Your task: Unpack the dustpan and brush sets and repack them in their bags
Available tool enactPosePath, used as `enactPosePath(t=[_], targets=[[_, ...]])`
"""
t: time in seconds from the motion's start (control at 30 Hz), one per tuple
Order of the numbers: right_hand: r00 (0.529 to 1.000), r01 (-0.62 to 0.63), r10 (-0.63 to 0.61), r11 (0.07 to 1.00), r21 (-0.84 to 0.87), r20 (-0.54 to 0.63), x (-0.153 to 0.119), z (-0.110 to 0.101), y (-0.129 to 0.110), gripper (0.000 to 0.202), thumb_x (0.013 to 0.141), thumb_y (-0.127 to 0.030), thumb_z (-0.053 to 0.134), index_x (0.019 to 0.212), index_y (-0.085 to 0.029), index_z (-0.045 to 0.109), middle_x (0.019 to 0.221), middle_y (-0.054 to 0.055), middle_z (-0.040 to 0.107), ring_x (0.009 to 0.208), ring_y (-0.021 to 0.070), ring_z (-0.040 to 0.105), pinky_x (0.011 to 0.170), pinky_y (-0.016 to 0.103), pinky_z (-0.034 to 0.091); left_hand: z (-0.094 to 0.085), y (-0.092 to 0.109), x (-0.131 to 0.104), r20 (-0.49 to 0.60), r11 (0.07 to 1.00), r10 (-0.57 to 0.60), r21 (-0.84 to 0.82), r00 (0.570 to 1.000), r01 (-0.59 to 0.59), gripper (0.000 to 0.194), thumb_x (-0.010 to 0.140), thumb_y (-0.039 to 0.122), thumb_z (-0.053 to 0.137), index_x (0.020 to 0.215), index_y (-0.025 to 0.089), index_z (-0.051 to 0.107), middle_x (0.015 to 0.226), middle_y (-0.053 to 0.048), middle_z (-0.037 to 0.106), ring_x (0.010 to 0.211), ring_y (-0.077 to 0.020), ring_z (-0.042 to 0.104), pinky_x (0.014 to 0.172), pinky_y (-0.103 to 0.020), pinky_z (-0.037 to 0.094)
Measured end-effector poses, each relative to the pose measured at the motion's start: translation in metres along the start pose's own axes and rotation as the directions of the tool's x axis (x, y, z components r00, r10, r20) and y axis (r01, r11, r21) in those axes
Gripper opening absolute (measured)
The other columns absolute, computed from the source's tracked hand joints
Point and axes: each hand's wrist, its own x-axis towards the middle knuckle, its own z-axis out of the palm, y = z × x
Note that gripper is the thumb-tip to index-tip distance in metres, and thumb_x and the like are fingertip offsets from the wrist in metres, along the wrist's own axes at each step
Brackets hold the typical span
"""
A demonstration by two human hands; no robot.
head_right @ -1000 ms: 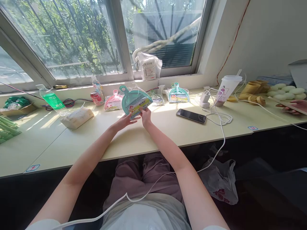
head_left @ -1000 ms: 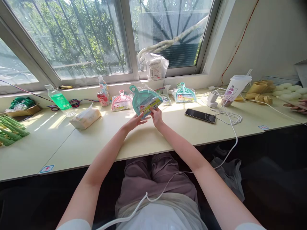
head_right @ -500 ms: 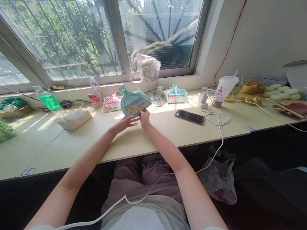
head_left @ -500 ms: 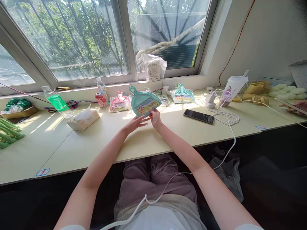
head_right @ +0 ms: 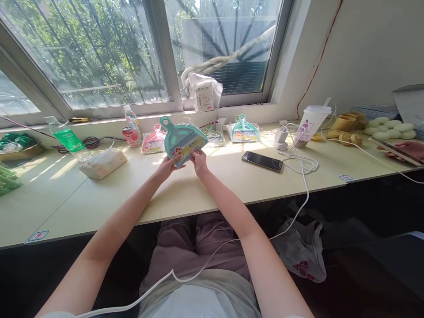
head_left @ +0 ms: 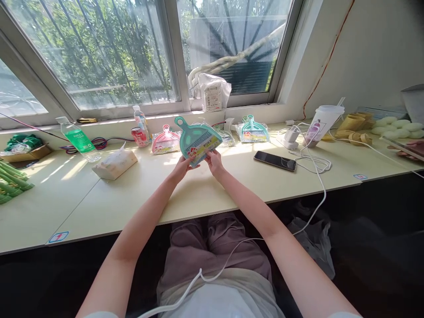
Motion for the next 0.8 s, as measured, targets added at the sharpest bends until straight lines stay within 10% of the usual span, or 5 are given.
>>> enactPosePath(t=[0.43, 0.53, 0.63, 0.8], targets=[[0.972, -0.215, 0.235, 0.910, -0.354, 0.014, 0.026, -0.020, -0.013, 0.024, 0.093, -0.029, 0.056, 0.076, -0.013, 0.064, 0.063, 0.008, 0.069, 0.070, 0.0206, 0.071, 0.074, 0.038, 0.062, -0.024, 0.002, 0.012, -0.118, 0.996, -0.085, 0.004, 0.989, 0.086, 0.050, 0.075, 0.022, 0.068, 0.121, 0.010, 0.055, 0.100, -0.014, 0.072, 0.074, -0.0256, 0.073, 0.066, -0.035, 0.058], [0.997, 0.021, -0.062, 0.786, -0.617, -0.045, 0.026, -0.030, -0.015, 0.024, 0.094, -0.027, 0.053, 0.077, -0.014, 0.066, 0.072, 0.010, 0.070, 0.076, 0.0220, 0.071, 0.082, 0.044, 0.059, -0.036, 0.004, 0.014, -0.178, 0.991, -0.129, -0.062, 0.975, 0.120, 0.048, 0.076, 0.013, 0.062, 0.124, 0.007, 0.053, 0.095, -0.013, 0.072, 0.072, -0.0248, 0.072, 0.059, -0.032, 0.057], [0.913, 0.350, -0.369, 0.498, -0.793, 0.172, 0.022, -0.036, -0.016, 0.030, 0.089, -0.007, 0.047, 0.105, -0.019, 0.069, 0.115, 0.009, 0.069, 0.114, 0.0232, 0.062, 0.106, 0.047, 0.046, -0.046, 0.006, 0.014, -0.284, 0.983, -0.165, -0.126, 0.945, 0.134, 0.042, 0.079, 0.010, 0.056, 0.121, 0.007, 0.054, 0.087, -0.010, 0.071, 0.068, -0.0214, 0.071, 0.054, -0.028, 0.055], [0.833, 0.526, -0.317, 0.204, -0.826, 0.453, 0.019, -0.037, -0.017, 0.060, 0.076, 0.005, 0.057, 0.124, -0.031, 0.063, 0.145, 0.001, 0.050, 0.144, 0.0248, 0.030, 0.120, 0.053, 0.019, -0.057, 0.011, 0.014, -0.323, 0.960, -0.197, -0.254, 0.926, 0.116, 0.022, 0.081, 0.010, 0.053, 0.103, 0.010, 0.056, 0.074, -0.005, 0.065, 0.050, -0.0115, 0.061, 0.037, -0.018, 0.044]])
